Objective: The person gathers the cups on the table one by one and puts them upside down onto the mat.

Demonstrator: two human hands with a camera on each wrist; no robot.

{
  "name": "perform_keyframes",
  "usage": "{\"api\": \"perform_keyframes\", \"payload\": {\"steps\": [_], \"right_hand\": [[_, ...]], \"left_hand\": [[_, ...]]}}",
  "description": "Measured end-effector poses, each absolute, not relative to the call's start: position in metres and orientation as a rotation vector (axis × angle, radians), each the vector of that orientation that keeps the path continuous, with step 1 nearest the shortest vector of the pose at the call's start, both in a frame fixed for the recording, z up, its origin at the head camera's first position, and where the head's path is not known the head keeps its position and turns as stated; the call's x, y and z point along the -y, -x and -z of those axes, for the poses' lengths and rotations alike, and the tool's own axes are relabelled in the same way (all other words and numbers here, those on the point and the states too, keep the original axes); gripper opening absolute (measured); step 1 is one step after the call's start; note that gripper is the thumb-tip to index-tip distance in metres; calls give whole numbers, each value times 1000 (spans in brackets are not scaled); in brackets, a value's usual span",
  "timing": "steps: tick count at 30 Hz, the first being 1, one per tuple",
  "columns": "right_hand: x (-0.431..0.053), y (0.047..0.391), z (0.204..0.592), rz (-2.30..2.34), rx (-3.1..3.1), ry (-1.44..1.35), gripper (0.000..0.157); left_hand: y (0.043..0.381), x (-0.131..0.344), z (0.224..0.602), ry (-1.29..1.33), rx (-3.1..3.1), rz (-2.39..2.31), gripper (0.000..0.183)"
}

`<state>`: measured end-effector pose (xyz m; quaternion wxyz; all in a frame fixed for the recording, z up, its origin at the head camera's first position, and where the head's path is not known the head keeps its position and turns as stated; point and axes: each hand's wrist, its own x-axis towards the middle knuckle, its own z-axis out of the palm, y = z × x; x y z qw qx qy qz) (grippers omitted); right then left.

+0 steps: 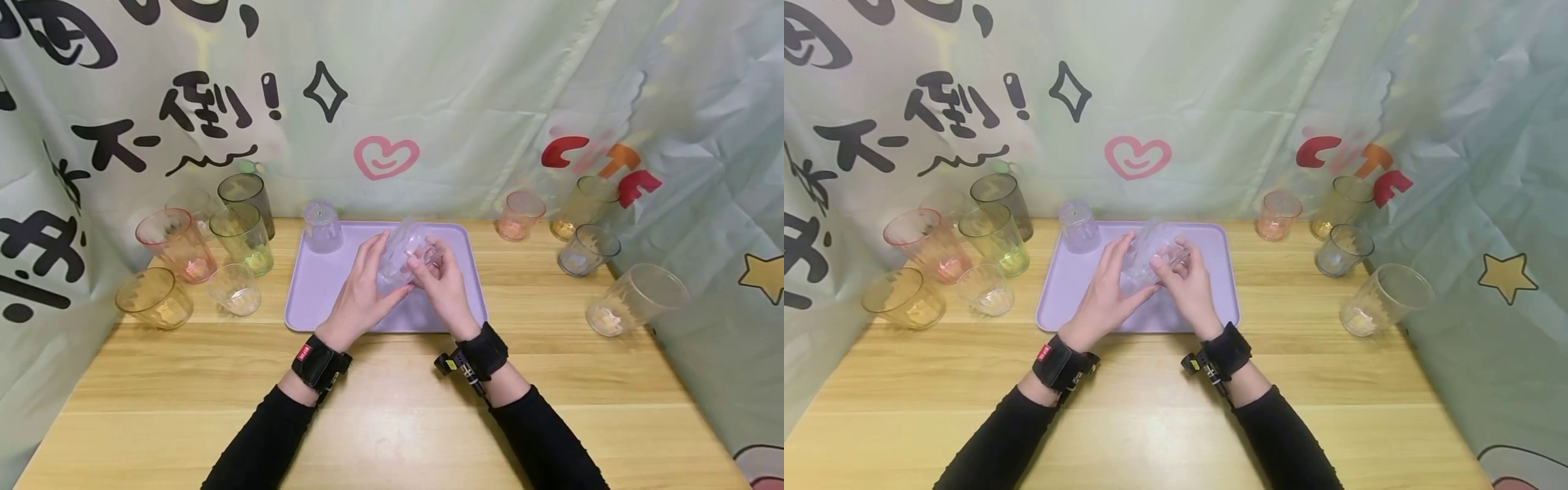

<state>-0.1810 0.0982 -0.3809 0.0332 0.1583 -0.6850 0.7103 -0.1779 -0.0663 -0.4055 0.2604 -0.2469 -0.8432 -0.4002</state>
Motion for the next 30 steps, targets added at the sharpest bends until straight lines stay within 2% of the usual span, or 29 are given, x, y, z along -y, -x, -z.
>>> {"api": "perform_keyframes", "payload": {"steps": [10,23,30], "right_hand": [[-92,175,380,-2174,2139,-502,61],[-98,181,379,-2192,2171,-545,64],[-113,189,372,-2094,2163,-599,56]], "left_hand": [[179,65,408,700,2268,1089,100],[179,65,405,725,2204,1084,90],[182,69,407,672,2167,1056,86]]}}
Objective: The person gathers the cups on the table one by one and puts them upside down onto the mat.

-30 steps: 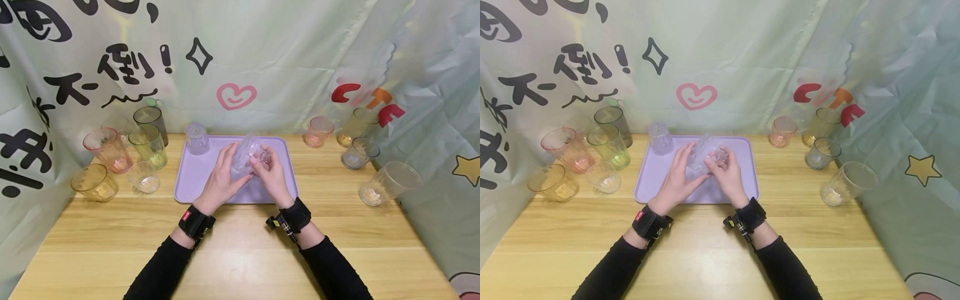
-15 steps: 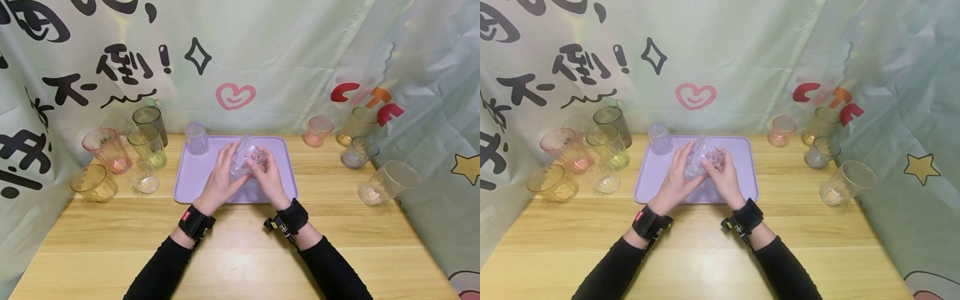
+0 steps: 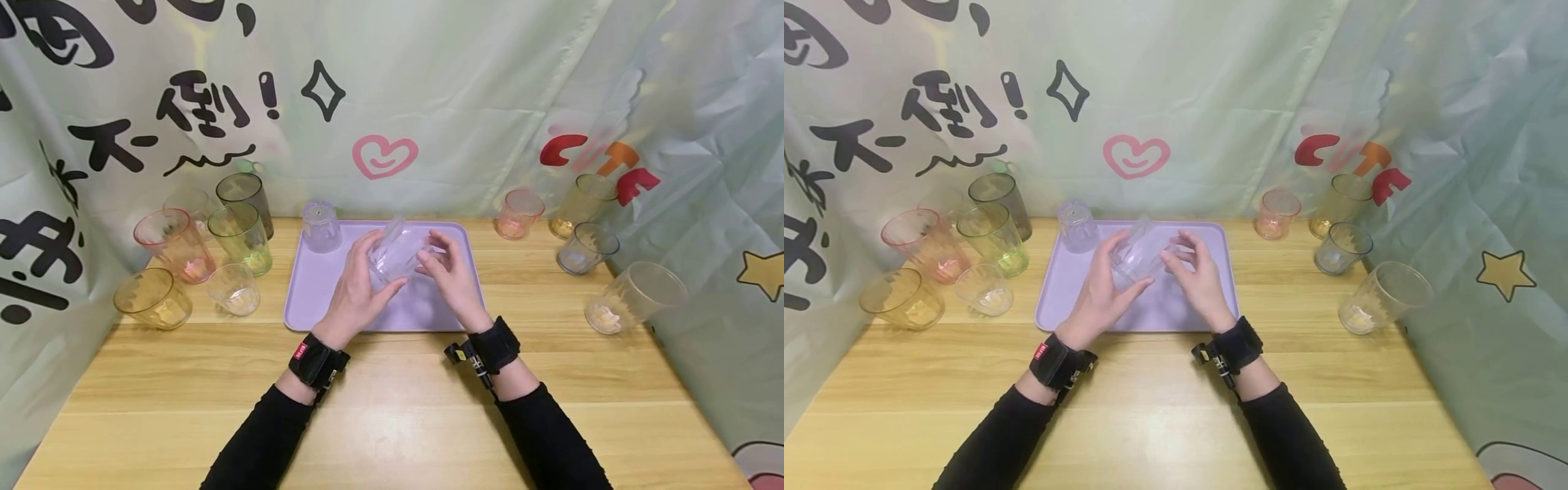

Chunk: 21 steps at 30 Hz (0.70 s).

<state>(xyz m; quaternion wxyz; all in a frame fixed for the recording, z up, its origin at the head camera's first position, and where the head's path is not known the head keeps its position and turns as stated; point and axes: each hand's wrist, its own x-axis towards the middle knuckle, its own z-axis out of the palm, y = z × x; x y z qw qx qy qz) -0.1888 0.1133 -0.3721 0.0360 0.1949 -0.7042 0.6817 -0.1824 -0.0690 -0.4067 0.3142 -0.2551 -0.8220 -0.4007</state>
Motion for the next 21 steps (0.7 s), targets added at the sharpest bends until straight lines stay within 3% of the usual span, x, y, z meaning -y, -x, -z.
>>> {"api": "perform_keyframes", "payload": {"steps": [5,21], "right_hand": [[-129,196,367,-1829,2253,-562,48],[-196,235,395,-1198,2737,-324,62]], "left_hand": [[184,74,407,634,2153,1061,84],[194,101,402,422,2121,1095,79]]}}
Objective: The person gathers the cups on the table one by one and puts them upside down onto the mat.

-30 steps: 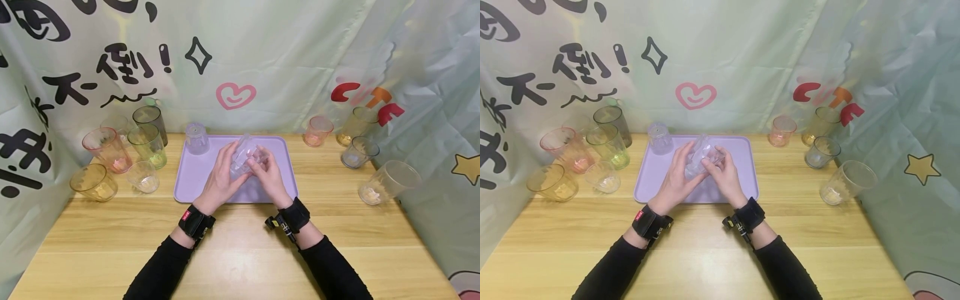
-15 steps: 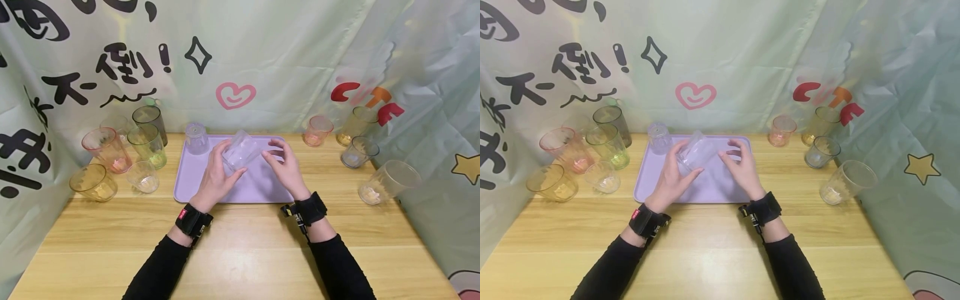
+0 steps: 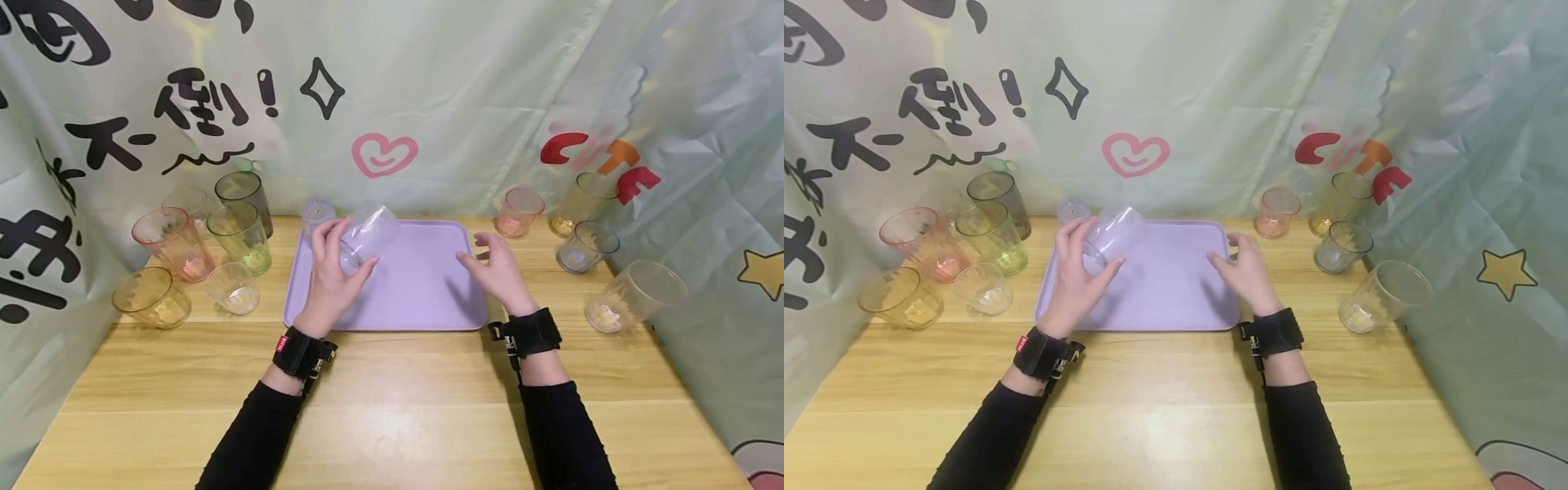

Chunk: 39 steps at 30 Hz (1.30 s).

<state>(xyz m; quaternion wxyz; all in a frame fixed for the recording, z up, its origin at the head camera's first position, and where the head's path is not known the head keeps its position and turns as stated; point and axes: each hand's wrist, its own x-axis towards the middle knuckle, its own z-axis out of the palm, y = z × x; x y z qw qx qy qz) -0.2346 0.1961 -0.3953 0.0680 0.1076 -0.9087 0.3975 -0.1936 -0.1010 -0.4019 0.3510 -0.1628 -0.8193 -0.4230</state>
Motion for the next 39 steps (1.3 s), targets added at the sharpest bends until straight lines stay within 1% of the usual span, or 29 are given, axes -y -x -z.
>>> {"api": "perform_keyframes", "payload": {"steps": [6,15,26,39], "right_hand": [[-212,238,400,-992,2938,-298,63],[-219,240,406,-850,3075,-315,50],[-219,243,416,-743,3118,-375,39],[-219,244,419,-749,3165,-343,38]], "left_hand": [[196,112,400,385,2091,1096,78],[197,129,397,281,2127,1064,76],[200,147,398,183,2112,1055,75],[203,154,399,145,2082,1031,73]]}}
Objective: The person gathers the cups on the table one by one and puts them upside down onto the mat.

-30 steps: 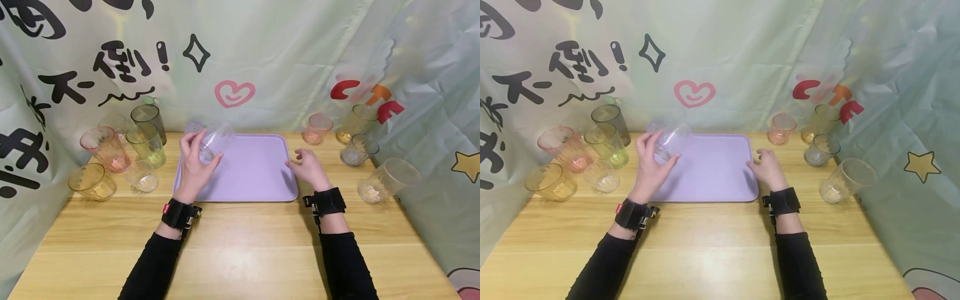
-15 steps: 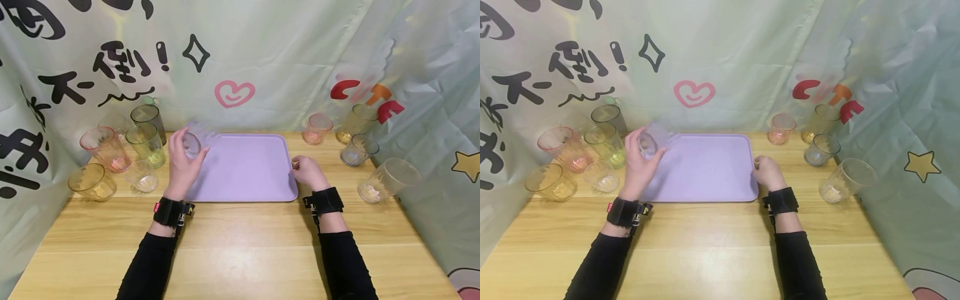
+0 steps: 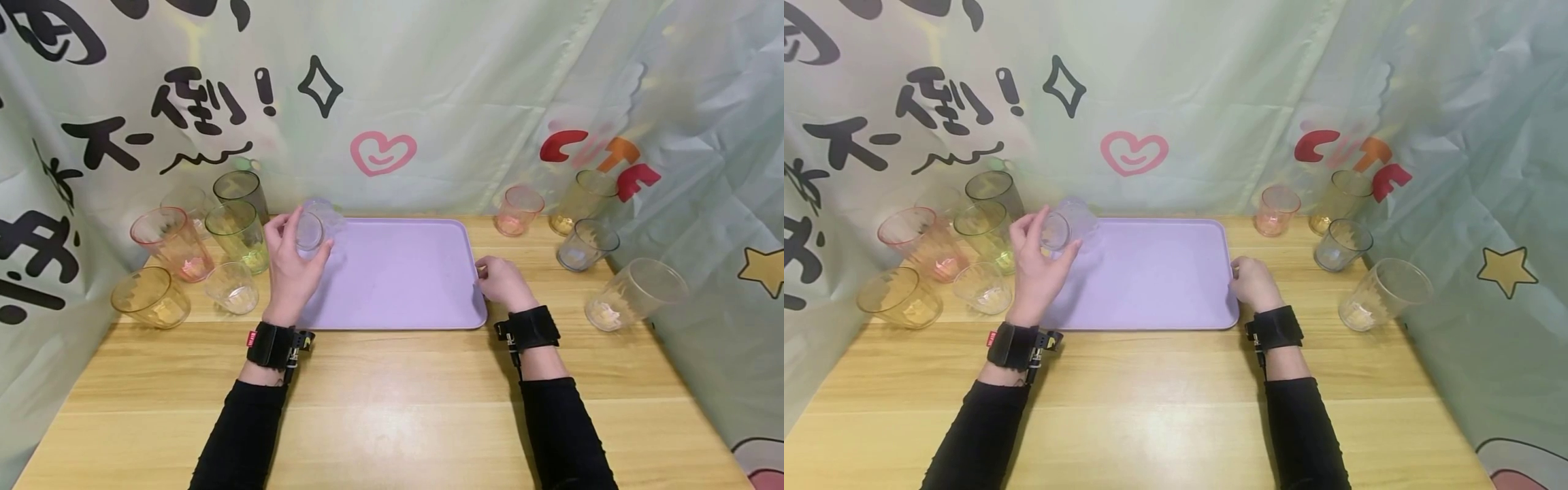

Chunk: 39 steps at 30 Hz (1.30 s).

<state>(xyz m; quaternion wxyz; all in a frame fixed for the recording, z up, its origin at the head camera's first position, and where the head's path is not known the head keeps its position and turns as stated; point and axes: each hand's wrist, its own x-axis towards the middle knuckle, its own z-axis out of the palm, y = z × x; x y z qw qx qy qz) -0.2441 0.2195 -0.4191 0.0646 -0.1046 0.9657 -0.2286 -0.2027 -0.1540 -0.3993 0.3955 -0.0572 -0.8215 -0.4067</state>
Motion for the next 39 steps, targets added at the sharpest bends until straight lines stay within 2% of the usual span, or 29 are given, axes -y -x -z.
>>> {"api": "perform_keyframes", "payload": {"steps": [23,39], "right_hand": [[-217,243,418,662,-2929,308,38],[-217,243,418,657,-2934,321,39]], "left_hand": [[200,153,402,-7,2186,970,73],[205,158,421,-89,2372,966,71]]}}
